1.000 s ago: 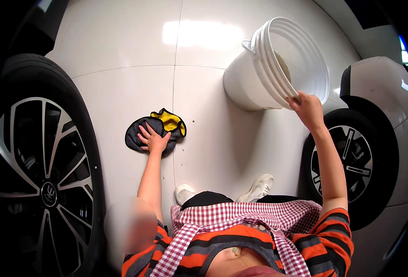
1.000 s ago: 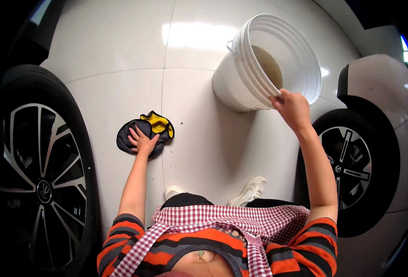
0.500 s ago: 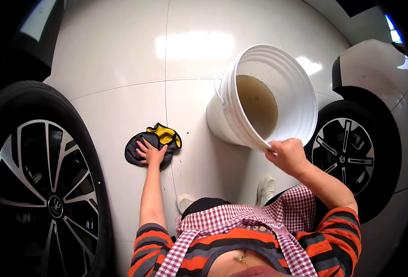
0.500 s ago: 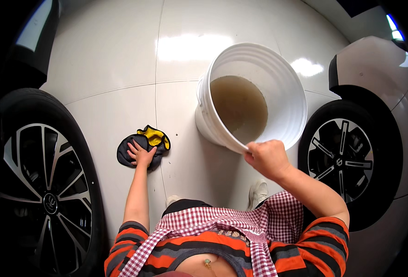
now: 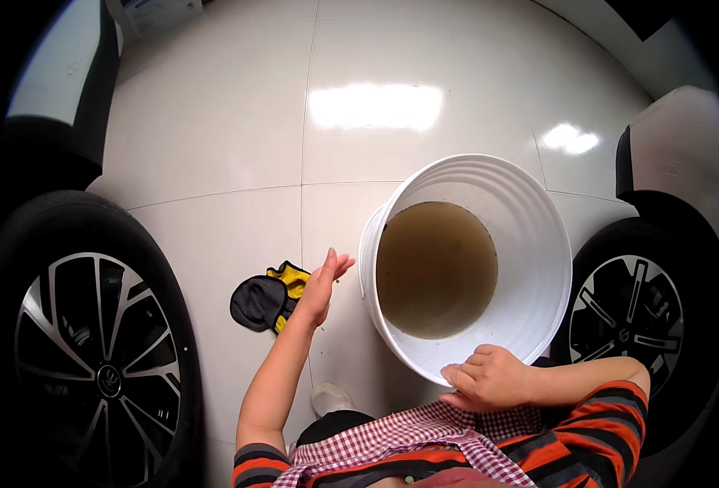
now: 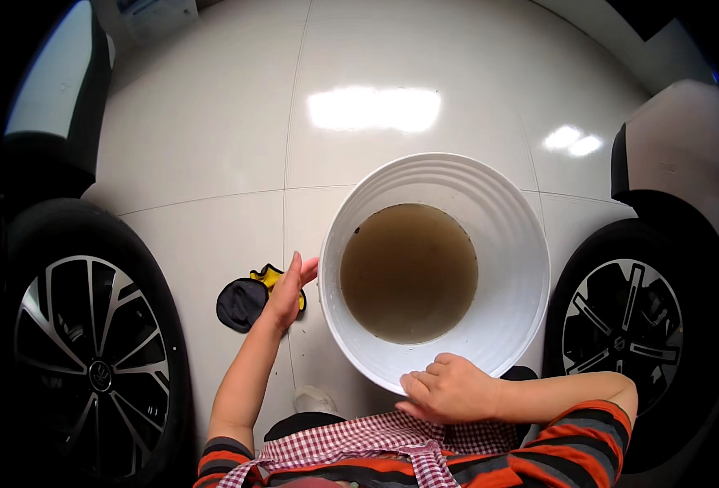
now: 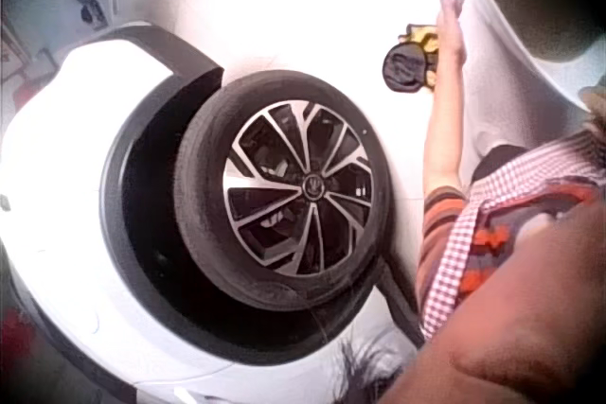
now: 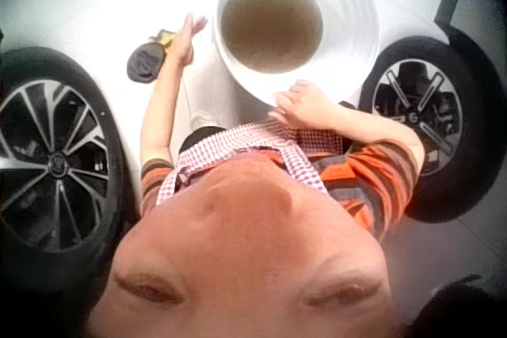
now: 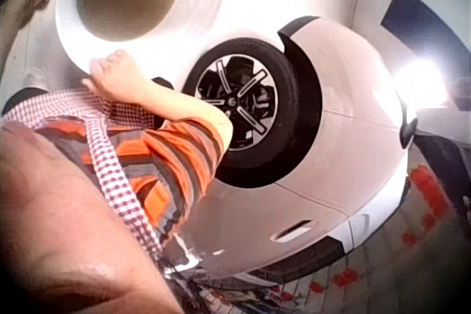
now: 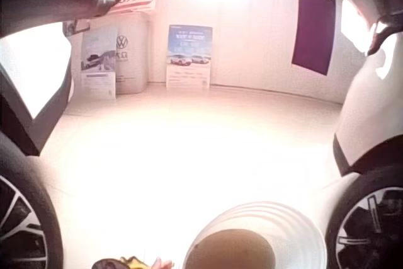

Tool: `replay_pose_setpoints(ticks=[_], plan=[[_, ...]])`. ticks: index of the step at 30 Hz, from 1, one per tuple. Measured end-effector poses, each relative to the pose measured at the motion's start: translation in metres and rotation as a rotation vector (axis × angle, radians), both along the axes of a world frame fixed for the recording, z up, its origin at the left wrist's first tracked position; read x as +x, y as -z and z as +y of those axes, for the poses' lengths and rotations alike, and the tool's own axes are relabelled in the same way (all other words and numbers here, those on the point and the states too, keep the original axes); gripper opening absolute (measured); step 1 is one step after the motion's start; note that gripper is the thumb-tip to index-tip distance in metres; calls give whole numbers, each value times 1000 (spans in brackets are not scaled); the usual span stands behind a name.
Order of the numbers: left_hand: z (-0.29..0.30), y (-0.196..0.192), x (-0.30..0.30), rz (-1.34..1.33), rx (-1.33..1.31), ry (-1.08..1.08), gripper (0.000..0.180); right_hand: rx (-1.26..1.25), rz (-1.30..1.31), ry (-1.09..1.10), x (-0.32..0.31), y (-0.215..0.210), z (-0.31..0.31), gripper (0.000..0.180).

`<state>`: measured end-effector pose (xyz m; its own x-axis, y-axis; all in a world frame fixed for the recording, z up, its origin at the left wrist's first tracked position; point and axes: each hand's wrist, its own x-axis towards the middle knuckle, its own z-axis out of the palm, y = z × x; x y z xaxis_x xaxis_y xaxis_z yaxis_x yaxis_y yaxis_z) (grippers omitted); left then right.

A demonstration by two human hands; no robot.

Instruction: The person cleans a tiled floor between two cars using a cloth, first wiping up debris and then rinsing and wringing the cloth in a bucket of water before continuing to wipe the floor area.

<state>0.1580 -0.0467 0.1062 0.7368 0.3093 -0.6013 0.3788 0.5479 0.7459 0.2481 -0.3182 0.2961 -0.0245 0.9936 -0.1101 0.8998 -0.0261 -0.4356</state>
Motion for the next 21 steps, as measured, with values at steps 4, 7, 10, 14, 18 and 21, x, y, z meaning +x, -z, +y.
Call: replay_pose_setpoints(ticks=[4, 7, 10, 14, 18, 21], plan=[[-4, -81, 61, -64, -303, 46, 66, 110, 165, -81, 14, 4, -8, 44], [-3, -105, 70, -82, -264, -13, 63, 126, 132, -104, 13, 3, -3, 46], [-10, -131, 70, -210, 66, 46, 63, 134, 99, -95, 11, 9, -5, 47], [-31, -164, 68, -204, 752, 108, 60, 104, 148, -1, 5, 8, -4, 42], [-71, -177, 43, -79, 848, -70, 52, 23, 444, 215, 14, -6, -1, 46], [-92, -210, 23, 67, 986, 126, 57, 267, 1193, 1106, 2, -56, 7, 76]])
